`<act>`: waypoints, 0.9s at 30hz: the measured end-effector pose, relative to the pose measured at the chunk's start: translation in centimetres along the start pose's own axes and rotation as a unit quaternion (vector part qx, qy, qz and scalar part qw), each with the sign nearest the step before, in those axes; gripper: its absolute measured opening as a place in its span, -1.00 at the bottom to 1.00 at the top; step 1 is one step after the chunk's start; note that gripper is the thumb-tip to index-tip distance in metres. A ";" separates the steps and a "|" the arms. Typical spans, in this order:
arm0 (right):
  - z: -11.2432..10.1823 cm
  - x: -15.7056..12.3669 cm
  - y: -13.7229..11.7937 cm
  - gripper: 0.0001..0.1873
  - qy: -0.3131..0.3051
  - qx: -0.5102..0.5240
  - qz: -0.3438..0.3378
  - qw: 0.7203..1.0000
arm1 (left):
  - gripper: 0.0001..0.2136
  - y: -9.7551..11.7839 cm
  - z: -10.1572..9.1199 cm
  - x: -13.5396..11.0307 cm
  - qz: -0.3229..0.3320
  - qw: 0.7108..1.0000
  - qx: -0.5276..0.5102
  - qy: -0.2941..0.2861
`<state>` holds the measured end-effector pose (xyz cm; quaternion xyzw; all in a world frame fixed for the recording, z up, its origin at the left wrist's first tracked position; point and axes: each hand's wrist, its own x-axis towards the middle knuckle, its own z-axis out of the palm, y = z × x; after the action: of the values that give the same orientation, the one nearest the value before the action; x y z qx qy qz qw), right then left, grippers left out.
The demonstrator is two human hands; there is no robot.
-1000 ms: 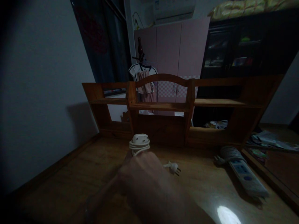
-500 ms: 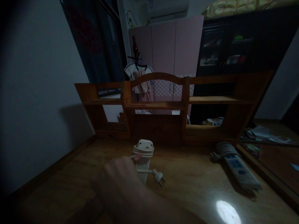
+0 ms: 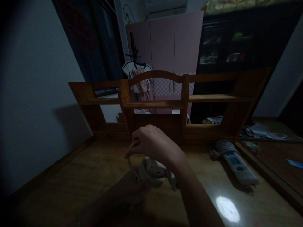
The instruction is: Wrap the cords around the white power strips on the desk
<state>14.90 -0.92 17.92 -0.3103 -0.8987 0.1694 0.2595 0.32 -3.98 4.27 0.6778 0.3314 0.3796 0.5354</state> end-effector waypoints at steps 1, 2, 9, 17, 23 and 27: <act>0.1 0.1 0.4 -0.69 -0.003 0.013 0.006 1.000 | -0.62 -0.1 0.1 0.0 0.014 1.000 0.001 -0.011; 0.3 0.4 0.7 -0.67 -0.006 0.023 0.008 1.000 | -0.61 0.0 0.2 -0.1 0.031 0.999 0.003 -0.020; 1.7 2.4 4.2 -0.50 -0.084 0.092 0.006 0.992 | -0.39 0.4 -0.2 -0.1 0.098 0.990 0.102 0.002; 3.2 3.8 7.1 -0.45 -0.150 0.152 0.046 0.976 | -0.51 -1.8 -1.7 0.1 0.049 0.963 0.173 0.201; 3.4 4.5 9.0 -0.41 -0.070 0.098 0.024 0.992 | -0.50 -3.6 -2.6 1.8 0.042 0.929 0.115 0.349; 3.8 4.9 10.1 -0.45 -0.050 0.073 0.033 0.996 | -0.42 -3.8 -3.2 2.5 0.076 0.920 0.069 0.378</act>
<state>14.14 9.27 11.95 -0.3110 -0.8852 0.2578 0.2306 -1.39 0.45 1.45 0.5425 0.4819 0.6234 0.2914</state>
